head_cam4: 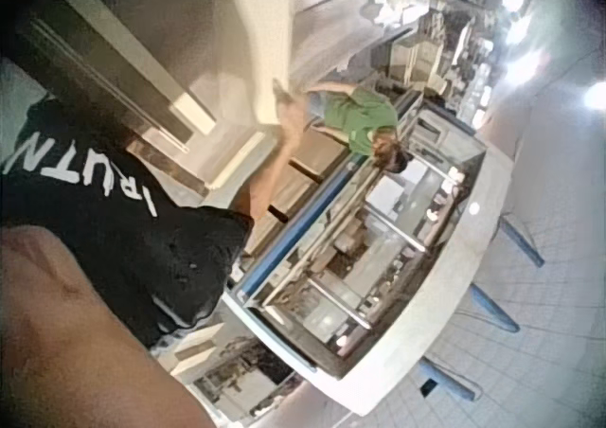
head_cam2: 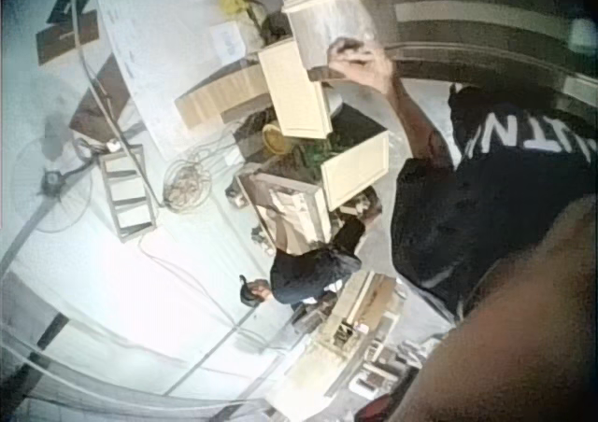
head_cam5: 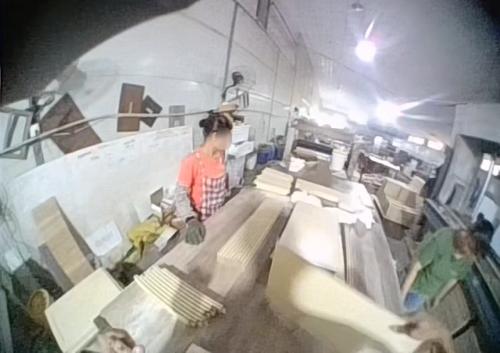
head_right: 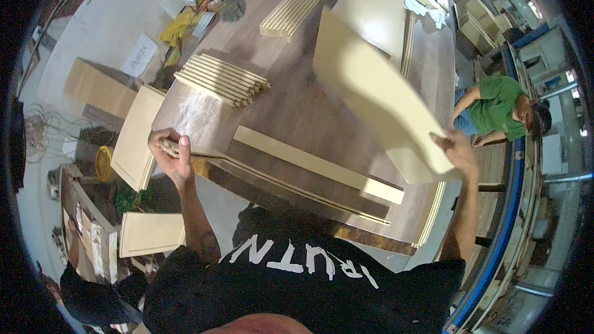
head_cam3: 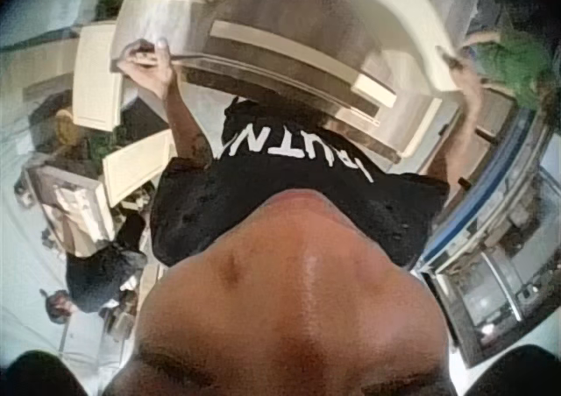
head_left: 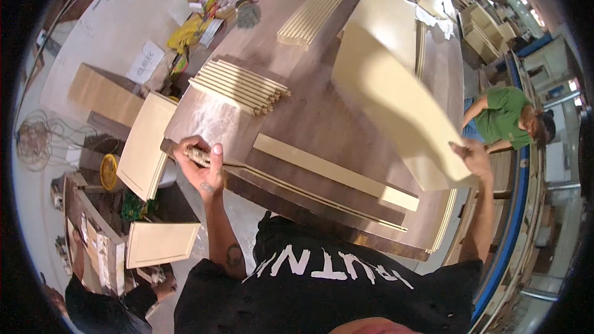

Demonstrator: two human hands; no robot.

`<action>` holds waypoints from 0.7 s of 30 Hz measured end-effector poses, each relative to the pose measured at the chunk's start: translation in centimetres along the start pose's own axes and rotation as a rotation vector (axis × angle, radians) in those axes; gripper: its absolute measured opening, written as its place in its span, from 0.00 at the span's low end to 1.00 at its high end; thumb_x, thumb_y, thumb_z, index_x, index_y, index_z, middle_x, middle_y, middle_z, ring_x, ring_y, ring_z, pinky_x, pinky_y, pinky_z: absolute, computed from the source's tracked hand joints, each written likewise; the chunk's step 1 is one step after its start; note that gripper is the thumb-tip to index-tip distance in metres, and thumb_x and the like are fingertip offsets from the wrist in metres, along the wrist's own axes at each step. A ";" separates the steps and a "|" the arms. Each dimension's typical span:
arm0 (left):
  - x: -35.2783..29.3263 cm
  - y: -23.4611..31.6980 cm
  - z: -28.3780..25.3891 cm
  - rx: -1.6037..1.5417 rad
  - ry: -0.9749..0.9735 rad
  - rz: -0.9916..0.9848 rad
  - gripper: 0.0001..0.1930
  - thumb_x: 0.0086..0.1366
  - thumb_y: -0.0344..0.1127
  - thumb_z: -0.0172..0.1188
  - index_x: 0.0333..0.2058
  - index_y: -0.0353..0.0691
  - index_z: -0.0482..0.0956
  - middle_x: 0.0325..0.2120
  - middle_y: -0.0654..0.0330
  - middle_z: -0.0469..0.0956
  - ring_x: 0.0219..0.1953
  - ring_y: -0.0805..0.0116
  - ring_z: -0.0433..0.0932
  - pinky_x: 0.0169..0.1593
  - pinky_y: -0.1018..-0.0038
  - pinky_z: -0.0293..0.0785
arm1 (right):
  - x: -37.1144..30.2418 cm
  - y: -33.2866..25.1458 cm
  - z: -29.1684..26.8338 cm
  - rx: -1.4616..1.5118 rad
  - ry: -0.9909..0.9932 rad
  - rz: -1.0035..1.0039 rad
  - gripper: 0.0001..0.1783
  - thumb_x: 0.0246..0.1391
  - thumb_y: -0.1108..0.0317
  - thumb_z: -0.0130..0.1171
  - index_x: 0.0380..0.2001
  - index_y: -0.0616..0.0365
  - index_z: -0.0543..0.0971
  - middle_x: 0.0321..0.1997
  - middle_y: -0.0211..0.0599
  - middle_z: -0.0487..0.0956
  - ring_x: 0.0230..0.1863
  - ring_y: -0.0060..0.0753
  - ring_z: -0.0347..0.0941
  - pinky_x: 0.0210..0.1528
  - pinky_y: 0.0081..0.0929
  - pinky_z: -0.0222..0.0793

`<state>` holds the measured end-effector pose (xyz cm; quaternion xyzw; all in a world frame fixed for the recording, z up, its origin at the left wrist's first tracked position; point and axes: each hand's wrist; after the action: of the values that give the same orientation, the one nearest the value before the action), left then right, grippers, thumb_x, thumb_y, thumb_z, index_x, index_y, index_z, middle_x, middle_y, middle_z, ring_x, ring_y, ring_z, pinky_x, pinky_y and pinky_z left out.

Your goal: Assembling wooden panels and thin slats on a workbench in a manufacturing environment.

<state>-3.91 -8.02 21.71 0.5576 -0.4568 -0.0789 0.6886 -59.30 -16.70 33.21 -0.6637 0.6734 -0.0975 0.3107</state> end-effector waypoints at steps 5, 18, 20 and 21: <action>1.3 0.2 -0.8 -0.002 -0.098 0.157 0.25 0.61 0.55 0.56 0.36 0.35 0.68 0.31 0.56 0.69 0.34 0.68 0.68 0.40 0.73 0.64 | 3.4 2.3 5.1 -0.257 -0.030 0.004 0.20 0.49 0.59 0.63 0.35 0.69 0.80 0.27 0.56 0.79 0.28 0.45 0.77 0.34 0.36 0.69; 3.0 0.7 -0.2 -0.115 0.155 -0.008 0.29 0.72 0.50 0.43 0.14 0.38 0.68 0.12 0.65 0.66 0.16 0.78 0.61 0.21 0.79 0.56 | -4.2 -10.0 6.8 -0.421 0.093 -0.391 0.13 0.56 0.65 0.57 0.38 0.65 0.81 0.29 0.57 0.79 0.30 0.52 0.78 0.31 0.35 0.70; 3.0 0.3 -0.7 -0.273 0.167 -0.048 0.26 0.70 0.45 0.49 0.14 0.37 0.66 0.13 0.67 0.65 0.18 0.80 0.60 0.21 0.78 0.56 | -6.9 -12.7 6.3 -0.373 0.030 -0.340 0.13 0.56 0.64 0.57 0.39 0.62 0.82 0.31 0.51 0.81 0.29 0.45 0.80 0.31 0.33 0.72; 3.3 0.6 -0.8 -0.259 0.136 -0.088 0.26 0.70 0.47 0.49 0.14 0.37 0.67 0.14 0.68 0.65 0.18 0.80 0.59 0.23 0.78 0.55 | -7.8 -12.9 6.3 -0.365 0.011 -0.368 0.14 0.56 0.63 0.58 0.39 0.61 0.82 0.31 0.49 0.82 0.29 0.42 0.80 0.30 0.31 0.72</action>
<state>-1.74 -9.24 24.05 0.4875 -0.3704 -0.1294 0.7800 -45.69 -8.73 37.53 -0.8195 0.5495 -0.0328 0.1593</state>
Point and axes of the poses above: each hand's wrist, its own x-axis towards the middle knuckle, its own z-axis out of the palm, y = z × x
